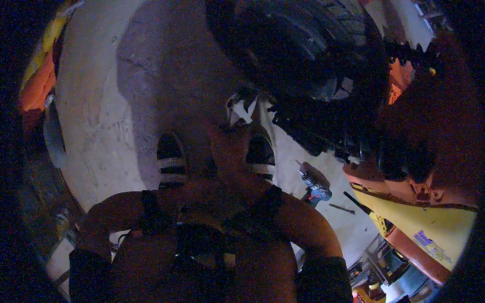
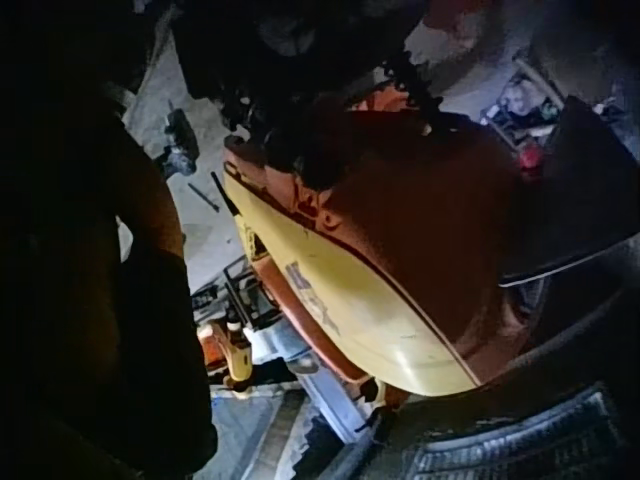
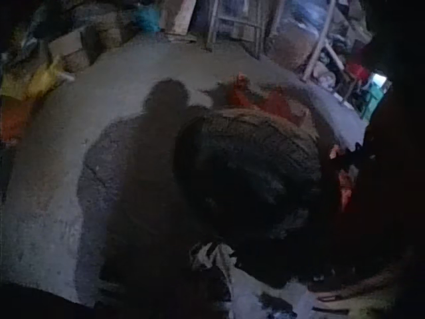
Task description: Loosen and adjust components on the rear wheel area of a motorcycle using an adjustable wrench.
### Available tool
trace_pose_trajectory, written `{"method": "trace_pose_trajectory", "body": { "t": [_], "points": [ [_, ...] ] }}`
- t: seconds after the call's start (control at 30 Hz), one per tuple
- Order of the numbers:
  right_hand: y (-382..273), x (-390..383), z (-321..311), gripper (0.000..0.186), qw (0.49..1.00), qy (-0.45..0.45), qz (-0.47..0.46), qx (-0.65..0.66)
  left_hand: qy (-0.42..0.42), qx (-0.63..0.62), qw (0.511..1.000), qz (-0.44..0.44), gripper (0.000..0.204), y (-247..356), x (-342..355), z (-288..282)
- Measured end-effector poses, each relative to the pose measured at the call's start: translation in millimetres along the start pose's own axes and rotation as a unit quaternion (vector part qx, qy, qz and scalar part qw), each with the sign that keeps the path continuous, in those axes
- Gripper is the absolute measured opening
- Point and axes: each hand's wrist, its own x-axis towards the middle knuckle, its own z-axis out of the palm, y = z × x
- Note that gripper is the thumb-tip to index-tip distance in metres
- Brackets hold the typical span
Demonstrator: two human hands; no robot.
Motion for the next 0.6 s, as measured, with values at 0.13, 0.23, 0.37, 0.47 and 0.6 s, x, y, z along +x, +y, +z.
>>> {"method": "trace_pose_trajectory", "body": {
  "t": [0.13, 0.23, 0.37, 0.47, 0.6],
  "points": [
    [-4, -2, -14, 0.021, 0.992, -0.108, 0.061, 0.005, 0.078, 0.158, 0.977, 0.120, 0.045, 12, -5, 19],
    [-17, -10, -17, 0.016, 0.982, -0.150, 0.112, 0.024, 0.146, 0.196, 0.957, 0.157, 0.050, 18, -18, 25],
    [-40, -15, -8, 0.017, 0.967, -0.126, 0.207, 0.080, 0.176, 0.110, 0.975, 0.077, 0.052, 51, -44, 23],
    [1, -6, -7, 0.019, 0.967, -0.122, 0.207, 0.088, 0.169, 0.107, 0.978, -0.059, 0.052, 106, -68, 12],
    [-2, -1, 2, 0.026, 0.944, -0.223, 0.203, 0.132, 0.262, 0.135, 0.955, -0.022, 0.050, 140, -91, 16]
  ]
}}
